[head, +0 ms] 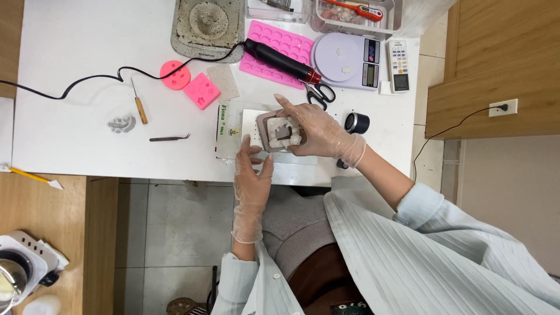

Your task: Making a decorative candle using a mold and melted wax.

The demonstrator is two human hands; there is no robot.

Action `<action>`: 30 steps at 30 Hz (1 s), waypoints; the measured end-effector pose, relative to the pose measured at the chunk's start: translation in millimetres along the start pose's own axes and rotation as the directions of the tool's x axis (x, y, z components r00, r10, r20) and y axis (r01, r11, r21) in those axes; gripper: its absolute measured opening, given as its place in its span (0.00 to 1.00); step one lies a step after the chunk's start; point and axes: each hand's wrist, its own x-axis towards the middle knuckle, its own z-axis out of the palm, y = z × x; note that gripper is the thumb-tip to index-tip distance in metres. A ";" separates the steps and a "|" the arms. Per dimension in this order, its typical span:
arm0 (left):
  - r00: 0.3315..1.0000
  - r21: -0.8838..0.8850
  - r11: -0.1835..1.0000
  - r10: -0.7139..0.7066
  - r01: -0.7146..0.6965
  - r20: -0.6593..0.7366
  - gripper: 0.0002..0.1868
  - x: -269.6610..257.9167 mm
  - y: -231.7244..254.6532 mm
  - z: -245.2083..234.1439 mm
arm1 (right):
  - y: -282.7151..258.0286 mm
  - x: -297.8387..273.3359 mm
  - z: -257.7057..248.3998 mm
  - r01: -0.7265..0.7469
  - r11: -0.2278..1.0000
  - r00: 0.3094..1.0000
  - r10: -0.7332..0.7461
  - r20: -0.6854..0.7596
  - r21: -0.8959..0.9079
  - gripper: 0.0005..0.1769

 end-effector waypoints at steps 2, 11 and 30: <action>1.000 0.072 0.997 0.011 -0.013 0.025 0.40 0.9 -0.8 0.9 | 2.5 -7.3 3.8 -0.003 1.000 0.999 0.004 -0.049 0.015 0.70; 0.998 0.037 0.998 0.053 -0.054 0.040 0.48 -4.9 -12.0 30.0 | -5.4 -19.6 25.0 -0.144 0.976 0.967 0.174 -0.187 0.163 0.72; 0.998 0.003 0.999 0.039 -0.039 0.051 0.49 -15.1 -9.9 43.6 | 4.9 -28.4 33.0 -0.144 0.989 0.958 0.147 -0.248 0.030 0.71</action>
